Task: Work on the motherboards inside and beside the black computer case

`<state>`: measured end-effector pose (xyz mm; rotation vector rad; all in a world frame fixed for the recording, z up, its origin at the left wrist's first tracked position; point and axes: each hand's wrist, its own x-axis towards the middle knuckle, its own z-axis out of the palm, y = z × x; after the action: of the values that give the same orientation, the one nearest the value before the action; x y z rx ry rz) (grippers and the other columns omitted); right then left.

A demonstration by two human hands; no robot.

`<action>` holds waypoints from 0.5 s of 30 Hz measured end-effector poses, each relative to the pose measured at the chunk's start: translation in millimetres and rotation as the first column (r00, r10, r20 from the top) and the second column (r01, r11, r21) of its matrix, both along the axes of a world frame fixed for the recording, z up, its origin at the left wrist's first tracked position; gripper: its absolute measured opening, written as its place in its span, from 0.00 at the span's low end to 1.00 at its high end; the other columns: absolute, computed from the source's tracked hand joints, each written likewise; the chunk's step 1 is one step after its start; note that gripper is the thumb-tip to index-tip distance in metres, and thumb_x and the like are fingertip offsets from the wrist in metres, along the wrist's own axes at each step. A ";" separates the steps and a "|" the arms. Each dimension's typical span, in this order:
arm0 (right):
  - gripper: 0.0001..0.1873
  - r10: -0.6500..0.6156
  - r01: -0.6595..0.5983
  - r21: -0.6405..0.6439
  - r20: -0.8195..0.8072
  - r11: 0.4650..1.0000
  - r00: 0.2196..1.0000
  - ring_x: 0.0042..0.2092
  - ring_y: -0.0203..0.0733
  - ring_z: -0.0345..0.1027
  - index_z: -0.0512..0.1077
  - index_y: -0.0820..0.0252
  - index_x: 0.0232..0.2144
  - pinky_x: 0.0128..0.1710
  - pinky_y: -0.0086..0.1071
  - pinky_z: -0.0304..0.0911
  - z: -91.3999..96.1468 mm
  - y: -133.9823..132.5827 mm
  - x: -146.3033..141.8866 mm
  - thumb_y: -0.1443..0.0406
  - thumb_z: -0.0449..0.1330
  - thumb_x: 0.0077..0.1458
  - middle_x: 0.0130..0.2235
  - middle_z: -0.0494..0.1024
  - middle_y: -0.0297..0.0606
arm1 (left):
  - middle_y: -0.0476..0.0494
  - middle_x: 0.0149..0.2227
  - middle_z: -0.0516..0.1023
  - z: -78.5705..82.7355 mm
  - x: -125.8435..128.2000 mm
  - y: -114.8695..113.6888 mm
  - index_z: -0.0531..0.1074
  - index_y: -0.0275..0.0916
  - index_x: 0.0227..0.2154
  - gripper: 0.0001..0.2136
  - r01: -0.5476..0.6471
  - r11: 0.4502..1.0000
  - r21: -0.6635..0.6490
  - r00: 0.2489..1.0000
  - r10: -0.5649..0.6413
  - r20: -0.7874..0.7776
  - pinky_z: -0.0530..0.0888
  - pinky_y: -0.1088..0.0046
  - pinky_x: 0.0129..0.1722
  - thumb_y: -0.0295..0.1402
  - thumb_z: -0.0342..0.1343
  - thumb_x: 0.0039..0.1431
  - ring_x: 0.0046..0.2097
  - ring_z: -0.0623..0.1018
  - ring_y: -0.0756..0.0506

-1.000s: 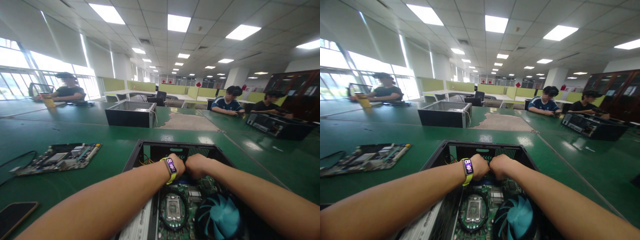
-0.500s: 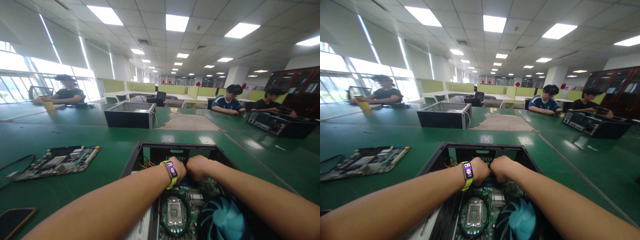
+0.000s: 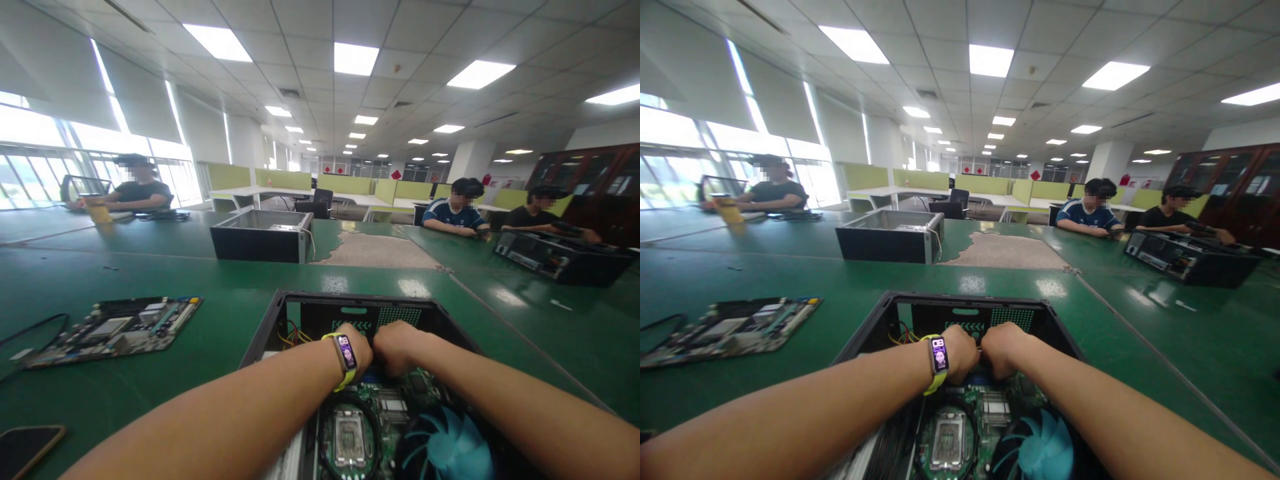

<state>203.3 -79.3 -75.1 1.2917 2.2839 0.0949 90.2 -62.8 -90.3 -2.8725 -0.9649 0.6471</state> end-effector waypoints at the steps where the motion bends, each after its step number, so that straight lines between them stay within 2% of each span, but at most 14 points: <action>1: 0.19 -0.003 0.003 0.004 -0.001 1.000 1.000 0.37 0.54 0.75 0.79 0.63 0.34 0.31 0.37 0.67 -0.7 0.2 -0.3 0.59 0.60 0.39 0.35 0.80 0.51 | 0.33 0.38 0.79 2.2 0.0 -1.1 0.77 0.37 0.37 0.16 0.006 1.000 0.005 0.999 -0.006 -0.036 0.74 0.60 0.42 0.30 0.63 0.40 0.41 0.77 0.36; 6: 0.26 -0.049 0.049 0.031 -0.018 0.998 0.999 0.39 0.53 0.74 0.78 0.61 0.37 0.35 0.35 0.66 0.3 2.5 0.4 0.52 0.64 0.36 0.37 0.80 0.49 | 0.32 0.42 0.78 18.6 -0.2 -5.9 0.76 0.35 0.41 0.17 0.041 0.999 0.011 0.994 -0.040 -0.102 0.74 0.59 0.42 0.36 0.60 0.47 0.42 0.77 0.36; 9: 0.30 -0.100 0.102 0.031 -0.041 0.994 0.994 0.39 0.54 0.74 0.78 0.61 0.36 0.34 0.35 0.66 5.6 4.9 3.7 0.46 0.63 0.35 0.37 0.80 0.48 | 0.36 0.42 0.78 40.2 -5.1 -5.0 0.75 0.39 0.42 0.18 0.060 0.998 0.004 0.997 -0.059 -0.050 0.74 0.63 0.39 0.43 0.57 0.51 0.42 0.77 0.38; 12: 0.28 -0.096 0.101 0.056 -0.084 0.993 0.992 0.38 0.54 0.75 0.78 0.59 0.34 0.32 0.35 0.66 10.7 7.0 8.2 0.43 0.60 0.39 0.35 0.80 0.47 | 0.41 0.38 0.79 74.5 -27.4 -9.1 0.76 0.43 0.40 0.20 0.104 0.993 -0.060 0.988 -0.096 0.121 0.73 0.68 0.35 0.50 0.54 0.51 0.38 0.78 0.40; 15: 0.27 -0.083 0.091 0.083 -0.097 0.992 0.992 0.36 0.53 0.75 0.78 0.58 0.34 0.30 0.34 0.65 12.8 7.1 11.3 0.44 0.59 0.41 0.34 0.80 0.47 | 0.47 0.40 0.79 101.1 -76.8 -30.9 0.73 0.48 0.45 0.22 0.155 0.981 -0.117 0.894 -0.089 0.439 0.70 0.72 0.40 0.53 0.53 0.52 0.40 0.76 0.45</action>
<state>214.5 -72.2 -62.3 1.4674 2.3202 0.1073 13.4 -93.7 10.8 -3.2564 -0.7845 0.0647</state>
